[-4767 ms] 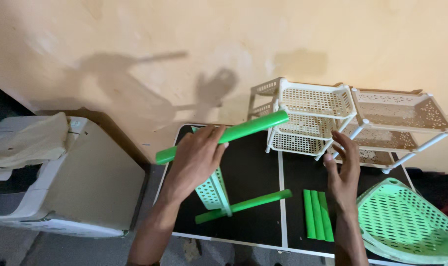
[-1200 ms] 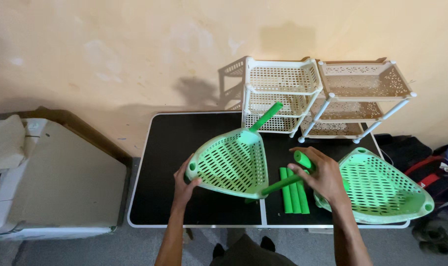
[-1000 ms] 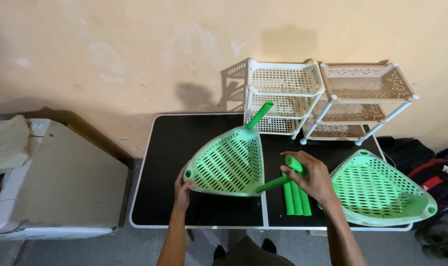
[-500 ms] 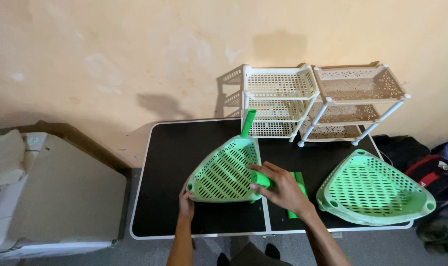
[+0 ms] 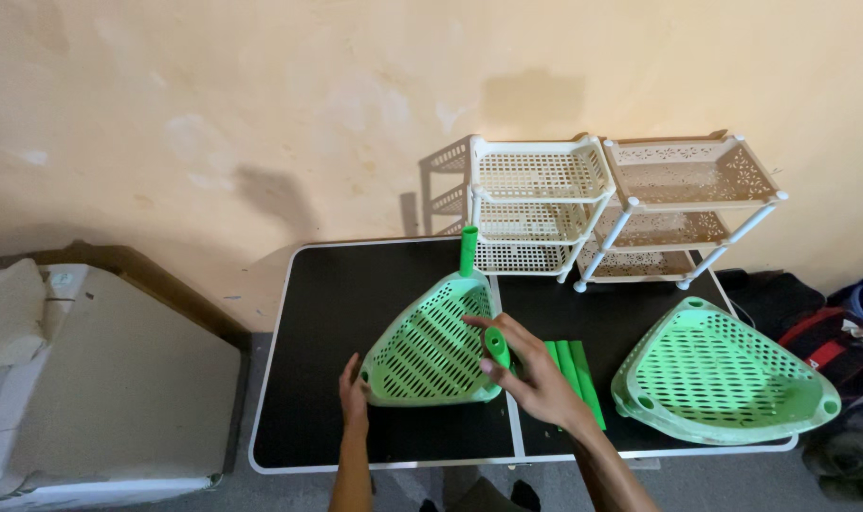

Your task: The person disassembles a green triangular plastic storage rack on a table. They remove the green support poles from the triangular baskets and place the components on the table. The person handles the baskets and poles by hand without using tools.

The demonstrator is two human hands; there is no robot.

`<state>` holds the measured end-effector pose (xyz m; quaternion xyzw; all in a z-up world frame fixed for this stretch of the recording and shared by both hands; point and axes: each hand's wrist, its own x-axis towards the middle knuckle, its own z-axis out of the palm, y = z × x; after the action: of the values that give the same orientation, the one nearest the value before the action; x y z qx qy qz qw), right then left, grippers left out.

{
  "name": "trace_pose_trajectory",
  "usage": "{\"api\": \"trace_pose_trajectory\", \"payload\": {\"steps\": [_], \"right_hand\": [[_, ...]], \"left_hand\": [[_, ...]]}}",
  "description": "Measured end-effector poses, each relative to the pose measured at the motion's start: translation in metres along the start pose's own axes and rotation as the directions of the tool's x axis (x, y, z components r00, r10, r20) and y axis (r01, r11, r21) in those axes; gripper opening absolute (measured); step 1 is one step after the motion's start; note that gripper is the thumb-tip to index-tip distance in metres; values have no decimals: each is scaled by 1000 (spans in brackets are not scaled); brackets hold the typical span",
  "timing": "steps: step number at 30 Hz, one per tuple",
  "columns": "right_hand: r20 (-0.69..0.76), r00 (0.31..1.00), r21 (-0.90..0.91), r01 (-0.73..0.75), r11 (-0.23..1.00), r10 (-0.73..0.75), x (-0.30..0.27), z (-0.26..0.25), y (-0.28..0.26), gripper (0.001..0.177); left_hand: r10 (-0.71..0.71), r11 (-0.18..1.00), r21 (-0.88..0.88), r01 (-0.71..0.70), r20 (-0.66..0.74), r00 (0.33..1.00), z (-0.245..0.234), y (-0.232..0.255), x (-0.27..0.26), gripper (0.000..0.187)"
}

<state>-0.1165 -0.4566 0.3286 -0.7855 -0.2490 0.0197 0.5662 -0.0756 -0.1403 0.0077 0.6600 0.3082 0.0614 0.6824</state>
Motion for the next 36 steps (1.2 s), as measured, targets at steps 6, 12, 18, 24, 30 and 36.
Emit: {"api": "trace_pose_trajectory", "payload": {"steps": [6, 12, 18, 24, 30, 36], "right_hand": [[133, 929, -234, 368, 900, -345, 7, -8, 9, 56], [159, 901, -256, 432, 865, -403, 14, 10, 17, 62], [132, 937, -400, 348, 848, -322, 4, 8, 27, 77], [-82, 960, -423, 209, 882, -267, -10, -1, 59, 66], [-237, 972, 244, 54, 968, 6, -31, -5, 89, 64], [-203, 979, 522, 80, 849, 32, -38, -9, 84, 69]], "left_hand": [[-5, 988, -156, -6, -70, 998, 34, 87, -50, 39], [303, 849, -505, 155, 706, 641, 100, 143, -98, 51], [337, 836, -513, 192, 758, 558, 106, 173, -118, 43], [510, 859, -351, -372, 648, 566, 112, 198, -134, 40], [837, 247, -76, -966, 518, 174, 125, 198, -148, 60], [884, 61, -53, -997, 467, 30, 137, 200, -158, 67]]}}
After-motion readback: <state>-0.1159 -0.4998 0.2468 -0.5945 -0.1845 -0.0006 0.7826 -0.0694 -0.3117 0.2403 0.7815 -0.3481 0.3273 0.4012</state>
